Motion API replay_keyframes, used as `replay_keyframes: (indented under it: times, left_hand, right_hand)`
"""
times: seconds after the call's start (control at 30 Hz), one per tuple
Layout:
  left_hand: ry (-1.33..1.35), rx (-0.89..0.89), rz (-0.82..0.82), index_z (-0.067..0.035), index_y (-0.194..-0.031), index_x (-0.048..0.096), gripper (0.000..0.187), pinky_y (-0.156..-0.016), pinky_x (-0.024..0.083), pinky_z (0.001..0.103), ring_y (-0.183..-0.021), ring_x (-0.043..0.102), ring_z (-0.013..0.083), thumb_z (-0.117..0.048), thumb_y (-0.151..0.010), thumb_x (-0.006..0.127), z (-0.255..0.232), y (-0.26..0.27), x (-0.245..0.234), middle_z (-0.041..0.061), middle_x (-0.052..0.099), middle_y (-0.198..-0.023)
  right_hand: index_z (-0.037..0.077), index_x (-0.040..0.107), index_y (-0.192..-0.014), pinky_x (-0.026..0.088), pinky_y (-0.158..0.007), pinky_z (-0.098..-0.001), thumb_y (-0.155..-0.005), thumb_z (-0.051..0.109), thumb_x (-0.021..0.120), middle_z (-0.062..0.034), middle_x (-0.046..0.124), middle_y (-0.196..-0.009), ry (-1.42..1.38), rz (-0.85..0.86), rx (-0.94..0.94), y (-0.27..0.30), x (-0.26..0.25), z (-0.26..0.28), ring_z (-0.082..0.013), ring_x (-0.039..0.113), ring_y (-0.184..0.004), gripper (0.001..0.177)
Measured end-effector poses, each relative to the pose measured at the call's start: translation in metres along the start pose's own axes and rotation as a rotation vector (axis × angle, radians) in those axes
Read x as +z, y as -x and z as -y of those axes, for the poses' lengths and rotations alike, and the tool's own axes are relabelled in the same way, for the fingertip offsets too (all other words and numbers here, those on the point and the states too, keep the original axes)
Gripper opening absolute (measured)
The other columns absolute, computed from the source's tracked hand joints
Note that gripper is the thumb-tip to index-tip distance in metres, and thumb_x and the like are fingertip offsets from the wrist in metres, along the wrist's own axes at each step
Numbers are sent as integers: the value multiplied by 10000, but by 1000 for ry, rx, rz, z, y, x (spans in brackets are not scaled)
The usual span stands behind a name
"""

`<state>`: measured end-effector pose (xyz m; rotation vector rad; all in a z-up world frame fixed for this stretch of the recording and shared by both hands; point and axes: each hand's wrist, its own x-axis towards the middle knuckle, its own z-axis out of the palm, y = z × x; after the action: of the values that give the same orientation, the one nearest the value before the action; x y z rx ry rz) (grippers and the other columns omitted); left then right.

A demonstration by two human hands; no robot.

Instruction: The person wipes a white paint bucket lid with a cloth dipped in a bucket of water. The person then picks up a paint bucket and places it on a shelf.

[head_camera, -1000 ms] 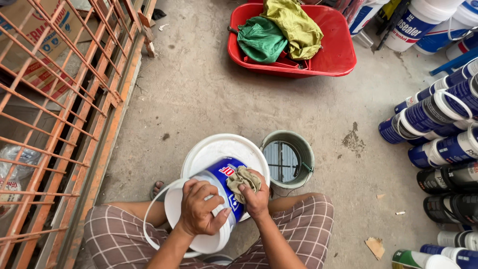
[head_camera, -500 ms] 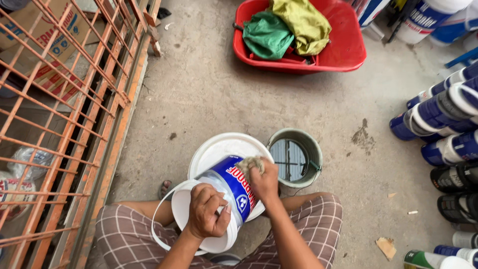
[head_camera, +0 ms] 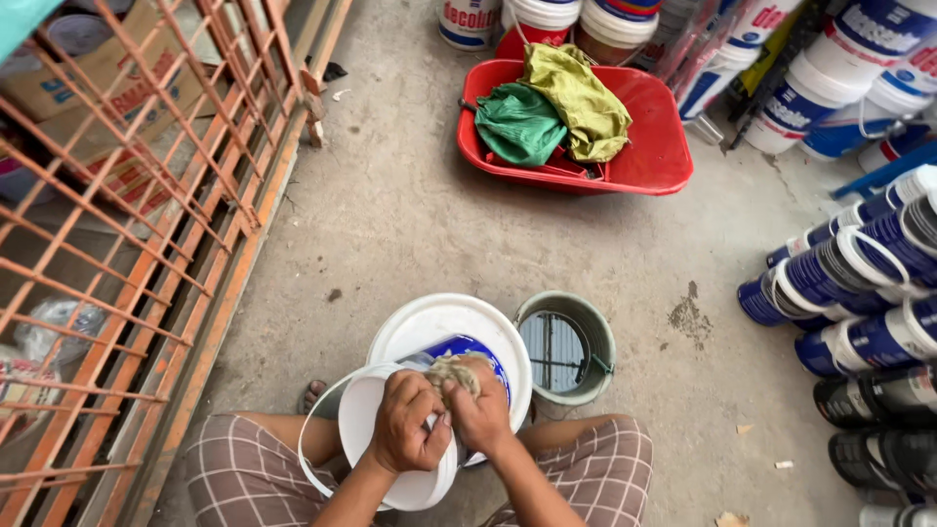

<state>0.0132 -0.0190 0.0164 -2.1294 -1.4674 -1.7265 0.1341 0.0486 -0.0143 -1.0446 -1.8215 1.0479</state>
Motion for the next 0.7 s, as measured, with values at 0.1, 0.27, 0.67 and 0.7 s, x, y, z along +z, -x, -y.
replay_keyframes:
  times: [0.1, 0.27, 0.67, 0.7]
  left_hand:
    - [15, 11, 5, -95, -626, 446, 144, -614, 353, 366, -579, 434, 243, -201, -724, 453, 13, -4, 1, 67, 475, -615]
    - [29, -4, -18, -97, -607, 431, 120, -611, 351, 360, -561, 402, 243, -184, -683, 463, 14, -9, 4, 57, 440, -591]
    - [44, -24, -13, -97, -655, 447, 184, -629, 395, 359, -629, 449, 251, -264, -724, 486, 24, 2, 18, 69, 460, -659]
    - [31, -49, -17, -98, -665, 453, 169, -647, 403, 358, -647, 459, 251, -257, -709, 491, 28, 5, 23, 71, 472, -681]
  right_hand:
    - [98, 668, -828, 442, -818, -360, -738, 281, 493, -95, 687, -891, 161, -34, 227, -32, -13, -16, -251, 622, -861, 269]
    - [108, 682, -763, 452, -749, -288, -680, 262, 443, -8, 684, -794, 99, 51, 507, -29, 0, 21, -98, 563, -782, 297]
    - [143, 692, -863, 458, -813, -286, -674, 279, 477, -37, 714, -896, 136, -33, 429, -21, 6, -14, -148, 630, -863, 316]
    - [107, 685, -813, 470, -766, -280, -683, 224, 530, -35, 691, -828, -56, -50, 375, -21, 6, -18, -143, 608, -799, 233]
